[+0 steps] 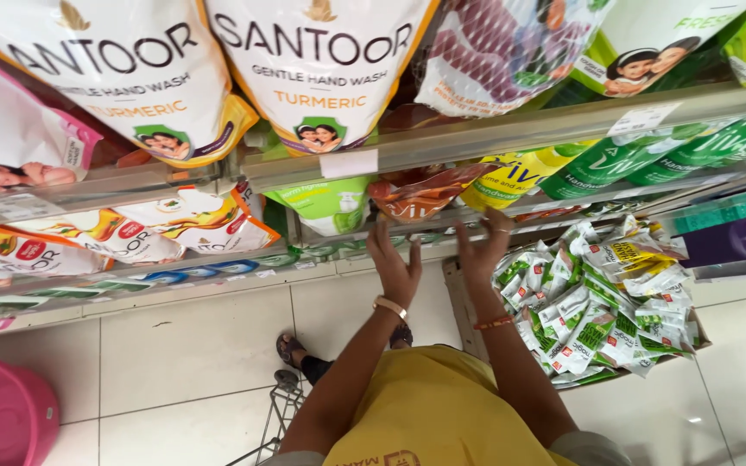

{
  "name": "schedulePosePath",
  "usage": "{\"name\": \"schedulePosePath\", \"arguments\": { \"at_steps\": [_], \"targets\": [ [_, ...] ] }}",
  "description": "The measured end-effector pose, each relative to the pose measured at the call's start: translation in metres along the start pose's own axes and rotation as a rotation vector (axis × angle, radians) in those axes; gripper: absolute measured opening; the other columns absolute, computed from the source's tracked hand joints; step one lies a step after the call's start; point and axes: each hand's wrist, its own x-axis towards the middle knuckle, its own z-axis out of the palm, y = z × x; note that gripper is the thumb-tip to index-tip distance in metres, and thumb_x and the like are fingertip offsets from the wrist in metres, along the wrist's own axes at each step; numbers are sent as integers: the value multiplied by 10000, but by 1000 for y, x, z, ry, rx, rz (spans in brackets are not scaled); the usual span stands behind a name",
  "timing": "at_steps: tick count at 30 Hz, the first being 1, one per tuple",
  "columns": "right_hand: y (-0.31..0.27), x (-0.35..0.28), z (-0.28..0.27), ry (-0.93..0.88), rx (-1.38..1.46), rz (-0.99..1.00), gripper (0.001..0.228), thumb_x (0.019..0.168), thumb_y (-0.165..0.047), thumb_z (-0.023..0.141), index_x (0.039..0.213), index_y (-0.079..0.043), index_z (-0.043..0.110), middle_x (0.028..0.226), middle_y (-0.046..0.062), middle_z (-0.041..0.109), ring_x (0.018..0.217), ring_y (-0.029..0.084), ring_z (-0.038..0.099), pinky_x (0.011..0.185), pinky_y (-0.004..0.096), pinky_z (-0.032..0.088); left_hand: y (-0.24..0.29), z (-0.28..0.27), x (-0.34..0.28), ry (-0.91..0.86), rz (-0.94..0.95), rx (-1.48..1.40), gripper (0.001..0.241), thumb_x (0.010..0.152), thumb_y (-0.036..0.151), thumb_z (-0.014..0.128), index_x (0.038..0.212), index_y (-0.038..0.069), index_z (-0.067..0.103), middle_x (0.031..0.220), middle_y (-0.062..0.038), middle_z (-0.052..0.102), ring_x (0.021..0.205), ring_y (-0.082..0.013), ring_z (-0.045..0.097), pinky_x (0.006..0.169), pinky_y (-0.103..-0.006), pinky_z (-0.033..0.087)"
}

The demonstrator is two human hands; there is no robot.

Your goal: Organizing and rearranging liquid hand wash refill pouches on store shelves.

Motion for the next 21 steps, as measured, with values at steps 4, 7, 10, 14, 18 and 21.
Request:
{"name": "schedulePosePath", "arguments": {
  "at_steps": [4,7,10,14,18,21],
  "targets": [
    [14,21,-43,149,-123,93,767,860,-92,942,1434,-15,439,1443,166,474,1304,282,551,1104,391,530,0,31,-30,-168,-48,-30,577,1020,250,698,1486,50,420,1489,-205,453,1386,-383,470,1181,-460,420],
    [13,49,-59,98,-63,92,884,813,-28,930,1492,14,365,1494,193,434,1400,315,474,1192,440,413,11,50,-12,-462,32,-123,602,1034,275,703,1533,72,436,1589,-183,442,1478,-363,458,1236,-451,420],
    [10,73,-68,-36,98,47,986,741,25,914,1528,20,320,1533,193,422,1438,309,444,1227,439,360,15,74,13,-559,126,-196,894,957,323,739,1629,15,238,1689,-266,238,1577,-441,284,1286,-505,319],
    [7,90,-79,-192,209,44,974,665,94,906,1490,19,393,1503,177,495,1433,273,471,1235,394,370,10,102,32,-601,124,-281,1262,814,405,822,1636,-18,-37,1707,-323,18,1593,-476,31,1291,-528,161],
    [6,96,-82,-236,158,96,918,679,72,899,1460,22,419,1443,171,535,1377,253,505,1170,377,434,21,109,41,-576,79,-374,1354,760,424,867,1642,-33,-53,1707,-330,42,1607,-470,35,1299,-521,143],
    [20,99,-77,-234,81,116,918,718,50,902,1482,38,393,1400,172,576,1319,260,531,1098,382,458,24,112,47,-539,-18,-419,1351,673,412,894,1637,-29,56,1686,-310,177,1592,-448,167,1295,-505,198]
  ]
}}
